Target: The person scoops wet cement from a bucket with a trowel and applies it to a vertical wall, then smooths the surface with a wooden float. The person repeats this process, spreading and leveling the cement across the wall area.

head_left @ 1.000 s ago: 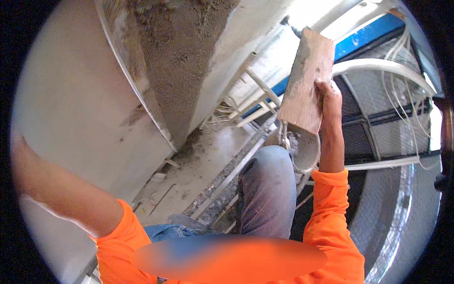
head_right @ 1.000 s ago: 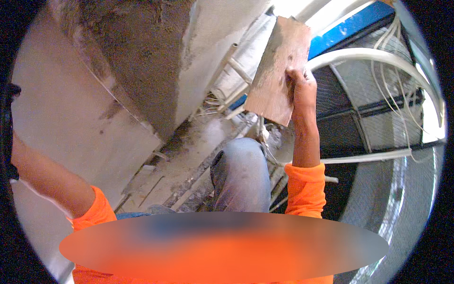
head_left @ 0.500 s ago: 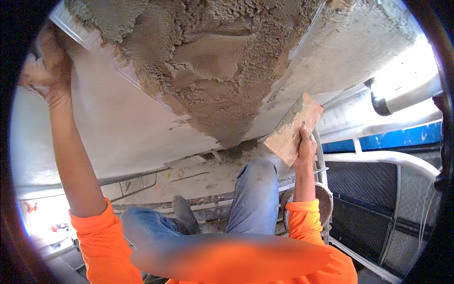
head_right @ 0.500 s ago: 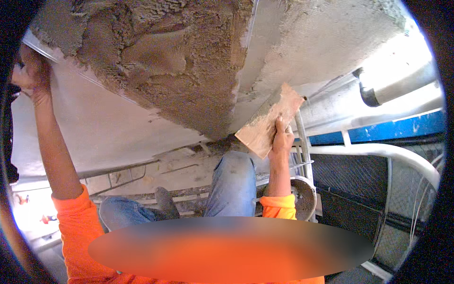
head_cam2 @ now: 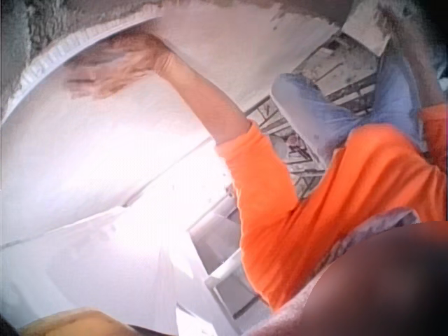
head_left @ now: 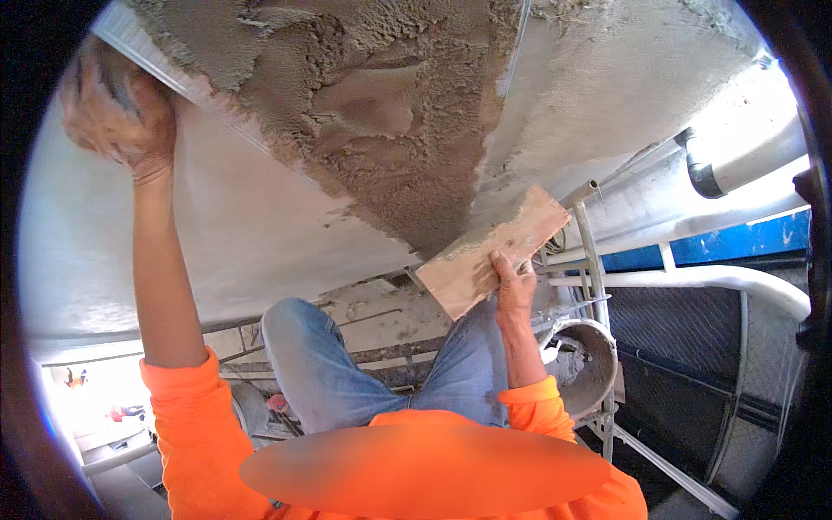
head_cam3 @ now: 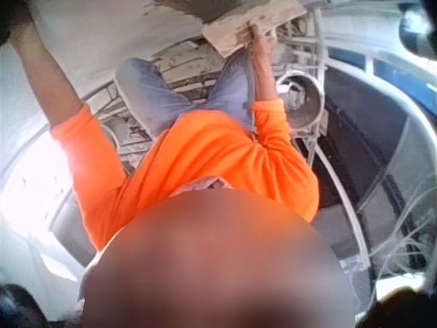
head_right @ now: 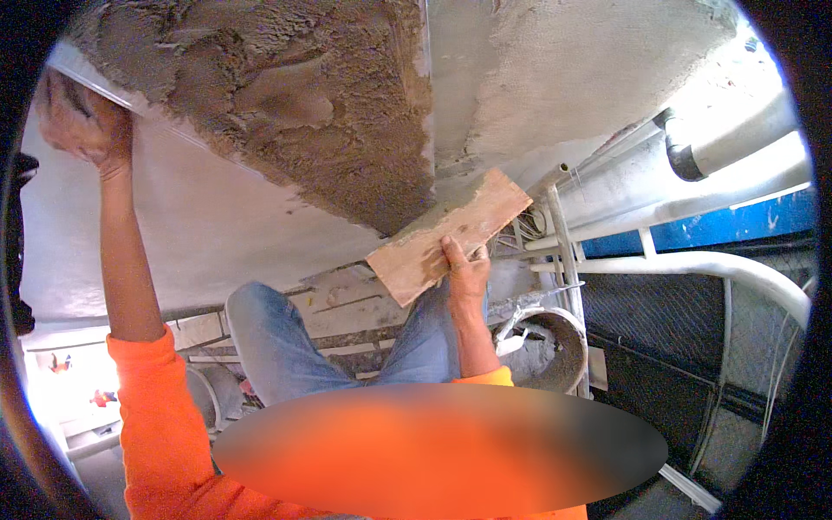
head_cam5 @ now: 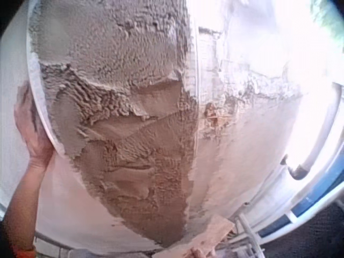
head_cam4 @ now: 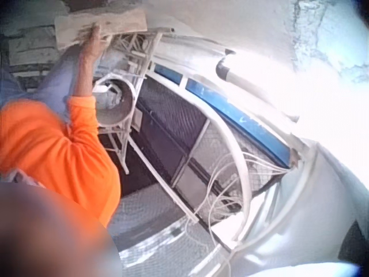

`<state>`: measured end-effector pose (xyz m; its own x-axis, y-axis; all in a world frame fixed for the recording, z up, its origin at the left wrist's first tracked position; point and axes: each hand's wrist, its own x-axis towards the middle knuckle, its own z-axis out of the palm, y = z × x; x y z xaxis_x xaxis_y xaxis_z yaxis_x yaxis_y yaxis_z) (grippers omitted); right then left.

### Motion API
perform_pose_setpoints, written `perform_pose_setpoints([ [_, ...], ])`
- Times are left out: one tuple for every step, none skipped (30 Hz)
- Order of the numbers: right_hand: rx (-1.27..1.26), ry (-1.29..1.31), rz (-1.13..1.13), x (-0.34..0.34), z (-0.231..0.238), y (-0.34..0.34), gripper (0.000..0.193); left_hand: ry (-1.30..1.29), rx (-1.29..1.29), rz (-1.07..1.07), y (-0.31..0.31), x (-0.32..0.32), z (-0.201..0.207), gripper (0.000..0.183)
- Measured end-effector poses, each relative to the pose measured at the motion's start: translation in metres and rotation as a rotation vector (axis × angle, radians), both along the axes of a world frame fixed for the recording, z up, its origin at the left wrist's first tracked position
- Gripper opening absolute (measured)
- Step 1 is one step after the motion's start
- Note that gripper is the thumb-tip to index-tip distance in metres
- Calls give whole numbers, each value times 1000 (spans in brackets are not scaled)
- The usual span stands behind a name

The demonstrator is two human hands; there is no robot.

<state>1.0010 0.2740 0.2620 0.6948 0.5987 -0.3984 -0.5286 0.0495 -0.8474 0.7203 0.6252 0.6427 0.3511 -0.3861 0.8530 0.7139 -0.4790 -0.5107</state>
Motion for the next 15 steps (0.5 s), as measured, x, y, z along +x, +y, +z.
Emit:
perform_pose_setpoints([
  [-56, -29, 0, -7, 0, -3, 41, 0, -94, -39, -4, 4, -3, 67],
  [-204, -2, 48, -10, 0, -7, 39, -9, -64, -74, -7, 6, -7, 67],
  [-145, 99, 68, -13, -2, -9, 39, -27, -37, -9, -9, 8, -10, 68],
  [-103, 189, 96, -17, -5, -10, 39, -37, -54, 33, -11, 7, -13, 68],
  [-72, 277, 111, -20, -8, -11, 39, -49, -80, -21, -11, 7, -16, 66],
  [-57, 318, 103, -26, -11, -13, 34, -71, -87, 16, -11, 6, -19, 64],
  [-41, 301, 122, -32, -14, -15, 33, -121, -106, 41, -9, 7, -22, 58],
  [-38, 287, 126, -40, -18, -16, 33, -147, -115, 34, -8, 7, -24, 52],
  [-62, 287, 130, -48, -21, -16, 33, -150, -107, -9, -6, 7, -25, 53],
  [-45, 255, 120, -57, -24, -14, 31, -158, -131, -76, -6, 9, -27, 53],
  [-61, 223, 113, -65, -28, -10, 34, -157, -141, -90, -7, 10, -27, 54],
  [-86, 206, 112, -71, -31, -5, 36, -164, -142, -104, -10, 11, -27, 54],
  [-102, 186, 109, -77, -35, 1, 38, -171, -145, -117, -15, 13, -24, 53],
  [-40, 163, 76, -84, -39, 10, 38, -192, -150, -44, -21, 14, -21, 50],
  [-39, 137, 69, -89, -44, 15, 38, -175, -191, 13, -29, 12, -16, 52],
])
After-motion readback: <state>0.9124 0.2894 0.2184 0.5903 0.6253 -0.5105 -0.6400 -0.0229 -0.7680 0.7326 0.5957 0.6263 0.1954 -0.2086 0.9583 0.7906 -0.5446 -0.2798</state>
